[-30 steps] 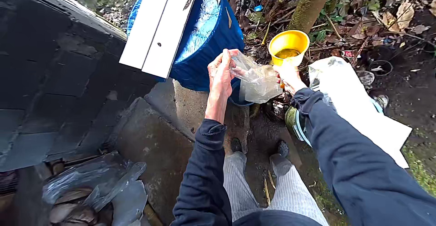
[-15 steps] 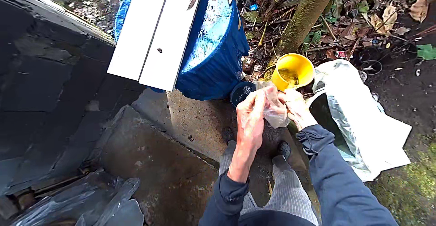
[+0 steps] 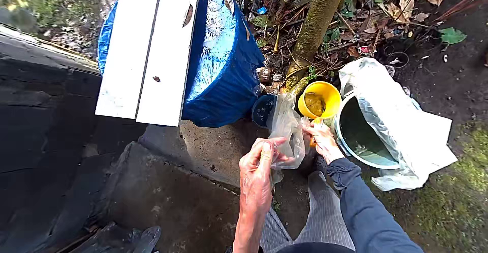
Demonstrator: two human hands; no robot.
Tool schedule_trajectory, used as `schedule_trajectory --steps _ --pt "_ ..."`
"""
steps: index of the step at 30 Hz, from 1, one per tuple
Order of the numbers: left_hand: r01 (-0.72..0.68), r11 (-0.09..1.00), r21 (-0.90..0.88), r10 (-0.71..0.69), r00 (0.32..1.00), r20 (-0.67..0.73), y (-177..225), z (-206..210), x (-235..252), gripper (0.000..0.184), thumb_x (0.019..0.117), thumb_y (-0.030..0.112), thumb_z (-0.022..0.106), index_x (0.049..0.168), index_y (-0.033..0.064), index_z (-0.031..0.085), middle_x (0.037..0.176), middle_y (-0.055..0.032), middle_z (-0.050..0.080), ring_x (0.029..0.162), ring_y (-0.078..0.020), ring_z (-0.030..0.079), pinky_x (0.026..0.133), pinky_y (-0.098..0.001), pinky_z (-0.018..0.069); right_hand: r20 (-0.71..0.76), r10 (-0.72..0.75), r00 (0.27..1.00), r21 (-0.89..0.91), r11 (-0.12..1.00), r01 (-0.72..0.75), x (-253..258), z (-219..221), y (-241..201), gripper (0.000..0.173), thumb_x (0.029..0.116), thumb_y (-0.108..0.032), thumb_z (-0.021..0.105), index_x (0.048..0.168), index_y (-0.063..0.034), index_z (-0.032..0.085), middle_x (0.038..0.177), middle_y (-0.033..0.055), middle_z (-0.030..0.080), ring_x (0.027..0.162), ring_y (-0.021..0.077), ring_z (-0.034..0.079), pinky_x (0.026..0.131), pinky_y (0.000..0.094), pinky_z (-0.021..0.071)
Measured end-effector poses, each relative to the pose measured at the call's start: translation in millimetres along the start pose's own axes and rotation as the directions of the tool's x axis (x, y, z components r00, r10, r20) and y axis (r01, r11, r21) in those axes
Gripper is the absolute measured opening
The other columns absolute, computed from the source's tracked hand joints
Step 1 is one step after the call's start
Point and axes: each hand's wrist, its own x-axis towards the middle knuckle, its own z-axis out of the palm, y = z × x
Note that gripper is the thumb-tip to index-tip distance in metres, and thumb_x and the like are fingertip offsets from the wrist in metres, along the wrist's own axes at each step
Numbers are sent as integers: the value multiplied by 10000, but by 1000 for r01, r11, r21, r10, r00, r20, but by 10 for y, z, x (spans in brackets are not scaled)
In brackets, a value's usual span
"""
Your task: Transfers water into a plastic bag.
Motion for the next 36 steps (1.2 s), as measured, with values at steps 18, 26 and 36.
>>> schedule_trajectory --steps 18,26,36 --pt "-117 984 137 149 956 -252 214 -712 935 367 1107 355 428 932 114 642 800 -8 651 737 -140 667 721 -339 600 92 -649 756 -69 753 655 -889 160 -1838 402 823 -112 827 1088 -199 537 912 -61 610 757 48 635 664 247 594" --pt "125 629 767 -183 983 -10 689 -1078 862 553 842 480 804 1290 180 679 1077 -95 735 857 -256 698 722 -449 576 140 -741 656 172 671 721 -942 613 -2317 388 789 -28 848 1017 -114 547 900 9 672 831 148 694 783 356 634" --pt "-211 681 701 222 972 77 691 -1017 765 202 1040 311 603 977 163 726 825 5 656 615 -106 548 525 -250 442 250 -775 580 255 631 733 -1229 762 -2492 406 788 9 842 1053 -87 550 921 33 695 857 175 718 795 369 648"
